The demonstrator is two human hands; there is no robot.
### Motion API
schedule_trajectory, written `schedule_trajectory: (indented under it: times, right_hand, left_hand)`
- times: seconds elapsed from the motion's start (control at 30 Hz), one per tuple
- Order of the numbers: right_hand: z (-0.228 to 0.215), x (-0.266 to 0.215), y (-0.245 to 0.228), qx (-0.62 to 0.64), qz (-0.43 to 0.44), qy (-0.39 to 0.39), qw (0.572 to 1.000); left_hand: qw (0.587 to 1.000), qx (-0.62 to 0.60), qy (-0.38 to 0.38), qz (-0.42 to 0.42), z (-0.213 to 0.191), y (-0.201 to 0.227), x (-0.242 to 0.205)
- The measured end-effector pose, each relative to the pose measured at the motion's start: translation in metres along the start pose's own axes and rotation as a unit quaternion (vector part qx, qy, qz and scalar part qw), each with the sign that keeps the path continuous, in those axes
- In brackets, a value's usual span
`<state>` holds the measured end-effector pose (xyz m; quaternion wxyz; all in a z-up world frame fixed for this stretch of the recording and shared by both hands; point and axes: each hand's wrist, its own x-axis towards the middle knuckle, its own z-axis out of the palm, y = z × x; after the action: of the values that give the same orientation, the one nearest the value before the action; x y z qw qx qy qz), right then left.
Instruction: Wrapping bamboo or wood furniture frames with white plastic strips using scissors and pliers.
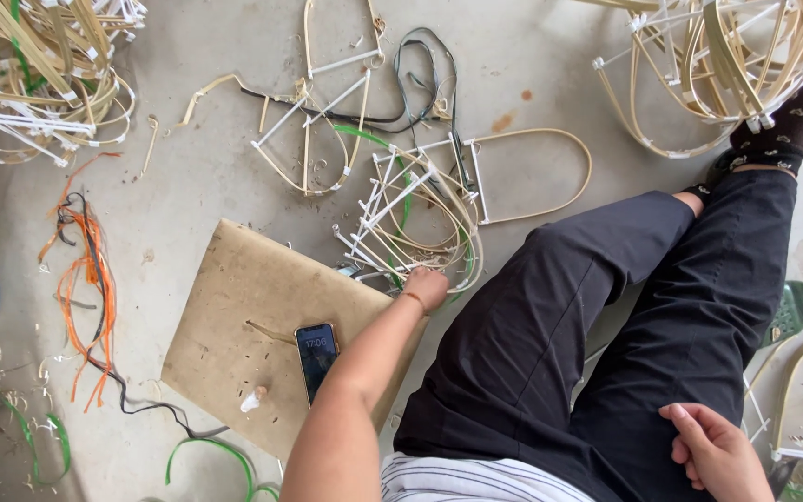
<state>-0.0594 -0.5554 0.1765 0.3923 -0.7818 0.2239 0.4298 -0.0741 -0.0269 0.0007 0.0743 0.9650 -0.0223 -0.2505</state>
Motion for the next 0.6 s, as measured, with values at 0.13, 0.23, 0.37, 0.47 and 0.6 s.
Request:
schedule_trajectory:
  times: [0.13,0.23,0.37,0.47,0.6]
  right_hand:
    - [-0.002,-0.003,-0.008,0.026,-0.017,0.000,1.000]
    - [-0.002,-0.003,-0.009,0.031,-0.023,0.006,0.999]
    - [0.000,-0.003,-0.007,0.037,-0.035,0.008,0.999]
    - [0.001,-0.008,-0.020,0.025,-0.021,0.017,0.999]
    - [0.006,-0.025,-0.035,0.046,-0.021,0.021,0.999]
  left_hand:
    - [0.982,-0.011,-0.164,-0.098,0.018,0.018,0.020]
    - [0.982,-0.008,-0.129,-0.138,0.047,0.020,0.033]
    - [0.994,0.030,0.011,-0.101,0.008,0.011,0.023]
    - [0.991,-0.079,0.082,-0.065,-0.104,-0.014,-0.007]
    - [0.969,-0.179,0.118,-0.120,-0.213,-0.035,-0.047]
